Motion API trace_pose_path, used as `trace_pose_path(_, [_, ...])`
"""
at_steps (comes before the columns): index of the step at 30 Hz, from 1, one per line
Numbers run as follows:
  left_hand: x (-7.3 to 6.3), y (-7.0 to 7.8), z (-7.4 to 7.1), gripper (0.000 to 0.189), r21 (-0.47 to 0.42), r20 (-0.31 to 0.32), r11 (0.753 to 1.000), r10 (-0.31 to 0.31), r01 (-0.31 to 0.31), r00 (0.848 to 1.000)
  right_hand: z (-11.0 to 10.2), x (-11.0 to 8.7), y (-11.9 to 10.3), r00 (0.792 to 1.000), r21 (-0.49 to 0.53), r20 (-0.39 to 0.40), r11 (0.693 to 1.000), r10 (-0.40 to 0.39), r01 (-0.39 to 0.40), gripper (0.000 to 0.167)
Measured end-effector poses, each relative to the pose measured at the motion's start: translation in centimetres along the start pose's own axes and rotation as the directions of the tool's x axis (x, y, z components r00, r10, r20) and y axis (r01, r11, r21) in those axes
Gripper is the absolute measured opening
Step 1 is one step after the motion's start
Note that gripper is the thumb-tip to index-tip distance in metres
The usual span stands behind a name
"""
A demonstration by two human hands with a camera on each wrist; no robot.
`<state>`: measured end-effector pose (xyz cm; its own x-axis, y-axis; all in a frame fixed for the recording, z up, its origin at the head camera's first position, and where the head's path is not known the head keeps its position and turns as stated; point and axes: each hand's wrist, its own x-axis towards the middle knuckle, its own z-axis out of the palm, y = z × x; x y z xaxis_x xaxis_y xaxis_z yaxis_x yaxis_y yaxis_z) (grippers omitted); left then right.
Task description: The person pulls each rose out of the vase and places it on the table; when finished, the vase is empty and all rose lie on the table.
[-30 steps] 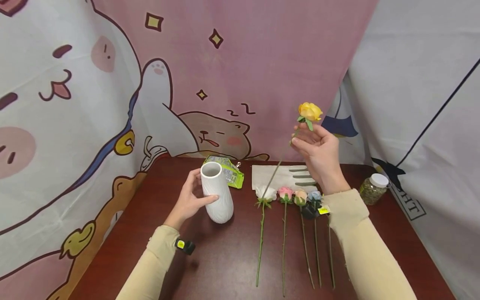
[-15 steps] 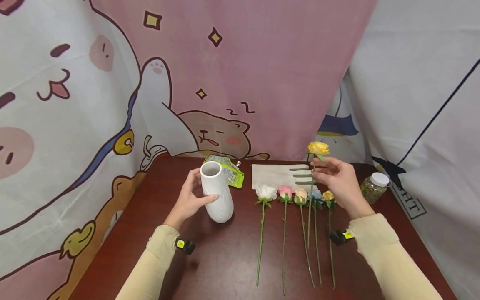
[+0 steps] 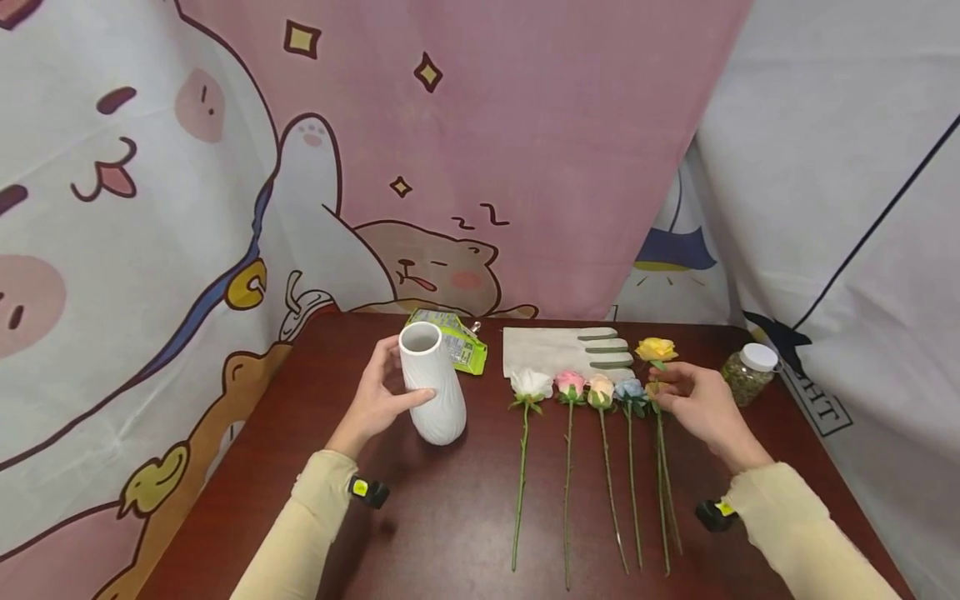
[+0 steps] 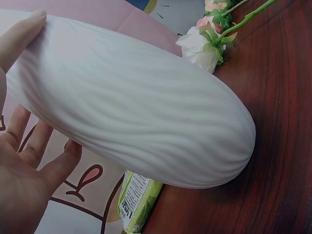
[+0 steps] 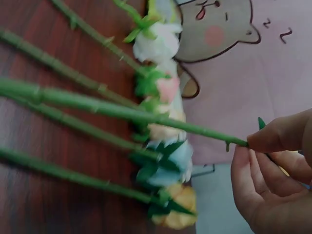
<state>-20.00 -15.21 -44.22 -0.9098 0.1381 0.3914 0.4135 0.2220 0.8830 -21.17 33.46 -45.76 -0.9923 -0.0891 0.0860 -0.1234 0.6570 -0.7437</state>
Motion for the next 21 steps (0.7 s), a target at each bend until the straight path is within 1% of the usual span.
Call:
trace_pose_path(3, [0.0, 0.0, 0.0, 0.083, -0.002, 0.001, 1.000, 0.004, -0.004, 1.000, -0.4, -0.4, 1.3, 1.000, -0.071, 0.005, 0.997, 0.029, -0.028, 0.044])
trace_pose_path(10, [0.0, 0.2, 0.0, 0.082, -0.003, 0.009, 1.000, 0.011, -0.011, 1.000, -1.1, -1.3, 4.2, 0.995, -0.163, -0.041, 0.982, 0.090, -0.096, 0.041])
trace_pose_path(15, [0.1, 0.3, 0.0, 0.081, -0.001, 0.014, 1.000, 0.010, -0.010, 1.000, -0.9, -1.4, 5.9, 0.994, -0.230, -0.057, 0.968, 0.092, -0.102, 0.034])
trace_pose_path(18, [0.1, 0.5, 0.0, 0.080, -0.003, 0.017, 1.000, 0.006, -0.006, 1.000, -0.6, -1.4, 6.5, 0.992, -0.246, -0.062, 0.962, 0.110, -0.122, 0.032])
trace_pose_path(21, [0.3, -0.4, 0.0, 0.081, -0.004, 0.015, 1.000, -0.005, 0.005, 1.000, -0.2, -1.4, 6.9, 0.988, -0.220, -0.035, 0.963, 0.152, -0.156, 0.033])
